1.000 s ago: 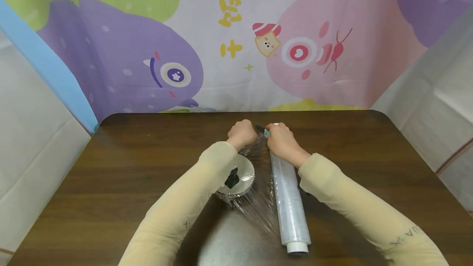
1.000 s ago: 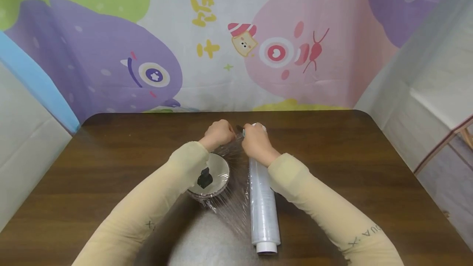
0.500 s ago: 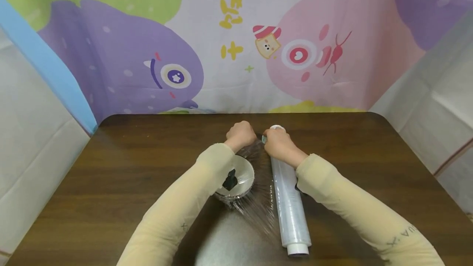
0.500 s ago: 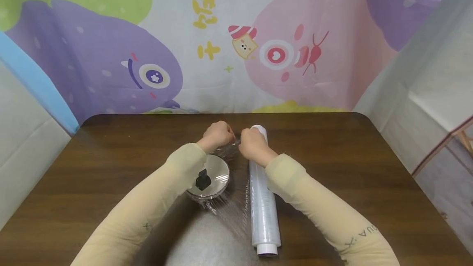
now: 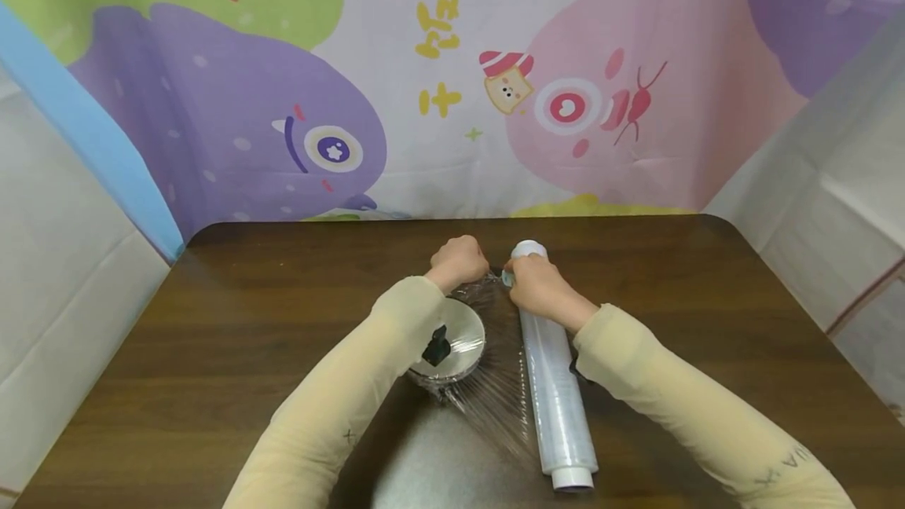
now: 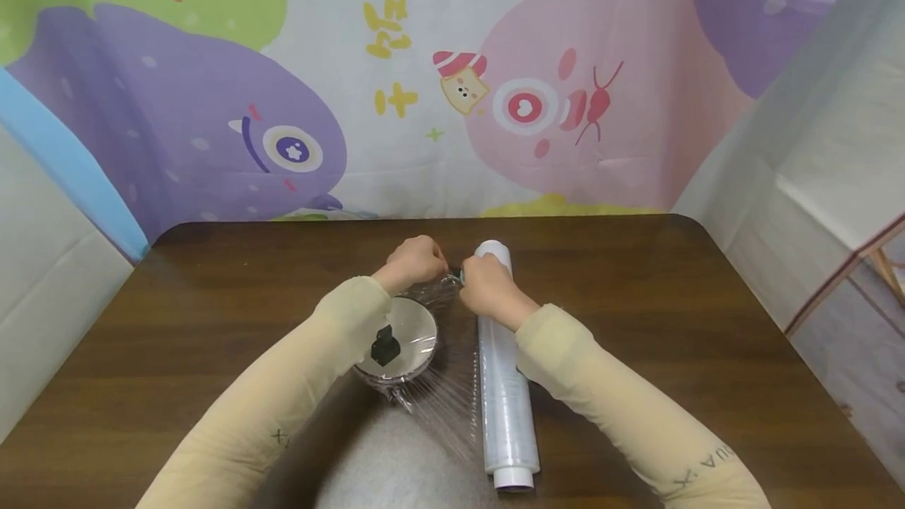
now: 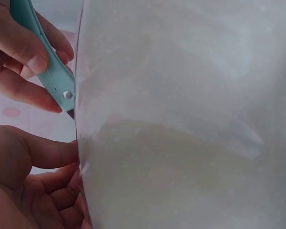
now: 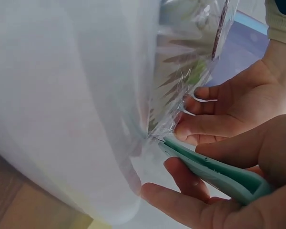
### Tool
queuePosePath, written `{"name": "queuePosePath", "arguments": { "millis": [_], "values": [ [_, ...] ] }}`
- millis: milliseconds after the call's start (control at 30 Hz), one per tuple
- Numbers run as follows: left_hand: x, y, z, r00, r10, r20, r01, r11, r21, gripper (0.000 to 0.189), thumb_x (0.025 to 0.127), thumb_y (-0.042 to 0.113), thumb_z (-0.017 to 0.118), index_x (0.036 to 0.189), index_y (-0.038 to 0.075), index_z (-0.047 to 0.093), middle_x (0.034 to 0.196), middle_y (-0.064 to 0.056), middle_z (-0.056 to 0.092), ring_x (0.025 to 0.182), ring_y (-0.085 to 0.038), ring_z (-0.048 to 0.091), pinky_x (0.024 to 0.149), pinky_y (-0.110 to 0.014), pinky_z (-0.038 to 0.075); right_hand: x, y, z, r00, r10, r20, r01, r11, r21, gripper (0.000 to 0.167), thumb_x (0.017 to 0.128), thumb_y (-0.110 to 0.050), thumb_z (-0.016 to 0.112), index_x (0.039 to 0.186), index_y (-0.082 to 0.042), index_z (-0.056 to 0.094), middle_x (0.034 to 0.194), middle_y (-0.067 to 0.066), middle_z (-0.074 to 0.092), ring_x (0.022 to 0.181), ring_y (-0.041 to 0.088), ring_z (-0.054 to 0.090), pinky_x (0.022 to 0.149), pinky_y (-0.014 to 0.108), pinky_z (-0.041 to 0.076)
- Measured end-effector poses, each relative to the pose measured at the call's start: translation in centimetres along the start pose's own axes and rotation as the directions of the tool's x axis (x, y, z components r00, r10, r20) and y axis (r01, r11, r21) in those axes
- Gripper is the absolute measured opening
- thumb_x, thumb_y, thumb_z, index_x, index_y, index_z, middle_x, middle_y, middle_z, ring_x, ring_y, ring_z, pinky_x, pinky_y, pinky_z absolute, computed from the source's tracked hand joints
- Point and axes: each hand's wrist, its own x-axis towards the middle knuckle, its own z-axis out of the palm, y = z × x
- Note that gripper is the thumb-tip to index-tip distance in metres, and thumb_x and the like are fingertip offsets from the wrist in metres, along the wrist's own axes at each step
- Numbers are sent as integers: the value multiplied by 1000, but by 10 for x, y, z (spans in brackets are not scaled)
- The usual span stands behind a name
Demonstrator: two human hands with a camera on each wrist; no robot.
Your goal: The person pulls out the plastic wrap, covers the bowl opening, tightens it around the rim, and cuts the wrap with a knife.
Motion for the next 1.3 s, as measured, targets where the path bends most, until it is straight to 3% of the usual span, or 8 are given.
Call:
{"name": "queuePosePath", "arguments": {
  "millis": [167,500,867,1133,1300],
  "values": [
    [0,1,0,1000,2,8,-2,1000,-11,37,82,11,50,49,16,34,48,3,23,47,-12,18,43,-27,23,-5,1,-1,1000,-14,-16,15,1000,5,37,70,4,50,105,4,64,97,21,63,91,36,55,74,48,46],
    [-2,0,2,1000,10,3,-10,1000,-3,34,80,12,52,51,16,35,52,3,27,51,-14,27,44,-29,27,-18,1,0,999,-37,-23,38,999,19,35,73,4,48,103,5,64,94,22,62,88,35,56,72,46,47],
    [-2,3,3,1000,17,12,-17,1000,-6,35,79,11,52,49,17,34,49,4,24,48,-12,20,44,-28,25,-30,1,0,997,-49,-52,48,999,-21,27,75,4,48,96,4,65,83,22,58,79,33,56,64,43,47],
    [-8,8,-1,998,50,25,-50,999,4,35,81,10,48,50,16,34,47,3,25,45,-12,18,41,-27,23,-18,-3,-5,999,-42,3,42,998,-40,27,73,3,48,94,4,66,88,20,60,84,32,55,68,42,46],
    [-9,11,-2,998,58,13,-58,998,7,34,81,10,47,50,17,35,47,3,27,45,-12,22,42,-27,24,-2,-3,-1,999,7,43,-5,999,-52,19,73,3,50,86,2,64,84,18,59,83,30,52,67,41,45]
  ]
}}
